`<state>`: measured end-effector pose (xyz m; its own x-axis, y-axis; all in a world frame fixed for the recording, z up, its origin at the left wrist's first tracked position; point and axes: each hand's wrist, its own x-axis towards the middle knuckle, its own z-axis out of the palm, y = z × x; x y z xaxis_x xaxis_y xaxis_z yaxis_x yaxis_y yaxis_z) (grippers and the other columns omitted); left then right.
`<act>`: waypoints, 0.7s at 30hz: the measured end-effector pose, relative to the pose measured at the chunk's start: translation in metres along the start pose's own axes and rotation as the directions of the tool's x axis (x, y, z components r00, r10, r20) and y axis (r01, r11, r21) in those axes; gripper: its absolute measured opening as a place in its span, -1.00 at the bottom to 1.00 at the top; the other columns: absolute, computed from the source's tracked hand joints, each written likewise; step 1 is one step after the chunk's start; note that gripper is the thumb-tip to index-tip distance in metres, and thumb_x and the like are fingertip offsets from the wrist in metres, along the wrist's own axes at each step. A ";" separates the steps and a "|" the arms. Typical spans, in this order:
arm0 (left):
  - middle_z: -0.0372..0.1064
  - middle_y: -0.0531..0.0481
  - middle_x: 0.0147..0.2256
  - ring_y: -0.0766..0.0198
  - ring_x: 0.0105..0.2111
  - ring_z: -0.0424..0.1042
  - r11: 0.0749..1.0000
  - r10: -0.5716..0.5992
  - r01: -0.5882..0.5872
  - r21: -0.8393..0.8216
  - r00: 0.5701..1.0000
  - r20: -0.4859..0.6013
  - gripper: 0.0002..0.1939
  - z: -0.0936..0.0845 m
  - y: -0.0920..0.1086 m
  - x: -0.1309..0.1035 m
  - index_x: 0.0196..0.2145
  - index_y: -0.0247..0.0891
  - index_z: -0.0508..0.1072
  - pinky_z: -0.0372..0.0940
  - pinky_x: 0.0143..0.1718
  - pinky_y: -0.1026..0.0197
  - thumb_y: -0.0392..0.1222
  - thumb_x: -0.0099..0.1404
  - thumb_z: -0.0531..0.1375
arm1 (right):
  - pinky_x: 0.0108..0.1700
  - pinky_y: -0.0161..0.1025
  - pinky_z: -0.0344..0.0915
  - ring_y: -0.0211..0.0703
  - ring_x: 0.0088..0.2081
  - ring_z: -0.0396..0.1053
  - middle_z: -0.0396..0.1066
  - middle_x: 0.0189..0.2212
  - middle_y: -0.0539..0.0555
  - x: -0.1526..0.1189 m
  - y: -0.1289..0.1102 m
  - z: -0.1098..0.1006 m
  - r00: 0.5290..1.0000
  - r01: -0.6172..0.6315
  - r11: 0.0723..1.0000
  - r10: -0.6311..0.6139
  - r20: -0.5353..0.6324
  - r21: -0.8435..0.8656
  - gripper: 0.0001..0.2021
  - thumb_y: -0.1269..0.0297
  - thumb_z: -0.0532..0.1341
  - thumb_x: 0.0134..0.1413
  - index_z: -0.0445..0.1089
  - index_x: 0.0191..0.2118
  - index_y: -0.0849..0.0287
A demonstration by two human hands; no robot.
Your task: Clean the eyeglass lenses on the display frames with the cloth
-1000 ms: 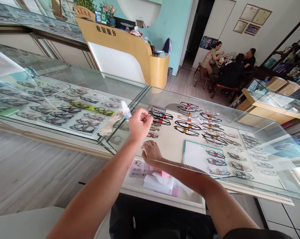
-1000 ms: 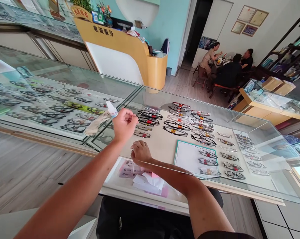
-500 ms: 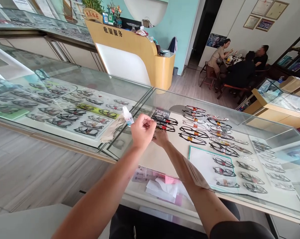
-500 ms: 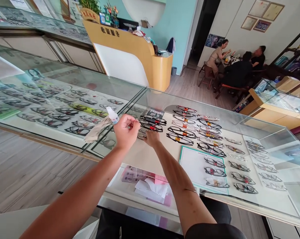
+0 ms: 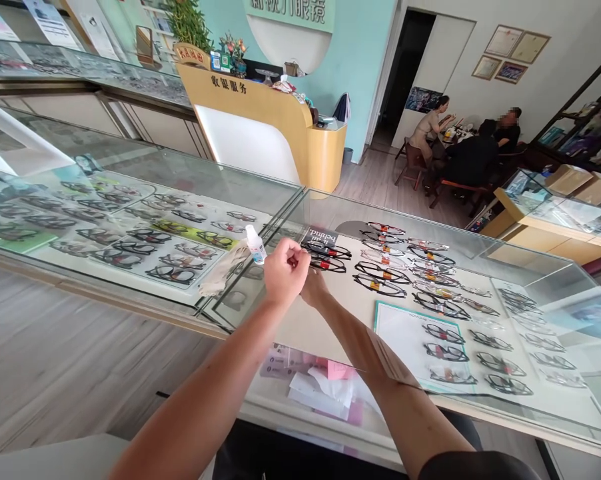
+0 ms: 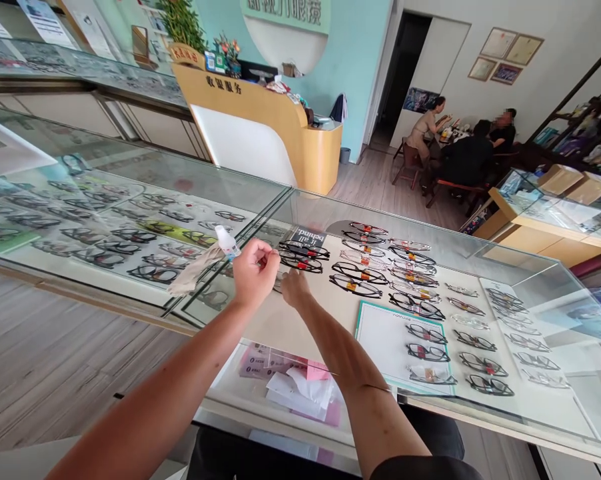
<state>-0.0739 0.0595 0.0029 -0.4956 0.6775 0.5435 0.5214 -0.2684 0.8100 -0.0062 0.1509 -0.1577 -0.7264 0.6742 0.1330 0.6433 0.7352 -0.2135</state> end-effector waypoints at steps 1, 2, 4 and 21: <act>0.35 0.16 -0.57 0.27 -0.57 0.32 1.000 0.004 -0.004 0.006 1.000 0.002 -0.85 0.000 -0.001 0.001 -0.35 -0.10 0.30 0.22 -0.42 0.17 -0.21 0.31 0.25 | 0.43 0.07 0.24 0.17 0.26 0.44 0.68 0.05 0.22 -0.005 -0.001 0.000 1.000 0.027 1.000 -0.027 -0.001 -0.010 -0.75 0.45 0.33 0.30 0.65 0.03 0.11; 0.36 0.16 -0.57 0.27 -0.57 0.32 1.000 0.006 -0.006 0.013 1.000 0.004 -0.85 0.000 -0.001 0.001 -0.35 -0.11 0.31 0.21 -0.41 0.17 -0.20 0.31 0.25 | 0.48 0.08 0.18 0.14 0.26 0.43 0.69 0.03 0.22 -0.011 -0.002 -0.001 0.999 0.055 0.998 -0.055 0.001 -0.016 -0.77 0.46 0.32 0.31 0.66 0.00 0.12; 0.35 0.16 -0.57 0.27 -0.57 0.30 1.000 0.009 -0.009 0.020 1.000 0.008 -0.85 0.000 -0.002 0.002 -0.35 -0.11 0.31 0.20 -0.41 0.17 -0.20 0.30 0.25 | 0.55 0.07 0.06 0.09 0.27 0.40 0.67 0.05 0.21 -0.026 -0.005 -0.003 0.996 0.093 0.995 -0.093 -0.008 -0.021 -0.78 0.44 0.26 0.40 0.66 -0.01 0.17; 0.28 0.16 -0.59 0.26 -0.57 0.26 1.000 0.002 -0.002 0.001 1.000 0.007 -0.85 0.002 -0.002 0.008 -0.38 -0.11 0.30 0.11 -0.42 0.17 -0.16 0.26 0.25 | 0.33 -0.01 0.30 0.00 0.09 0.47 0.67 -0.05 0.08 -0.135 -0.067 -0.030 0.997 -0.010 0.982 0.023 -0.070 0.188 -0.88 0.28 0.30 0.45 0.62 -0.15 0.07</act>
<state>-0.0777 0.0666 0.0058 -0.4900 0.6817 0.5432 0.5227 -0.2689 0.8090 0.0565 0.0126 -0.1325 -0.6925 0.6945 0.1952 0.5934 0.7023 -0.3931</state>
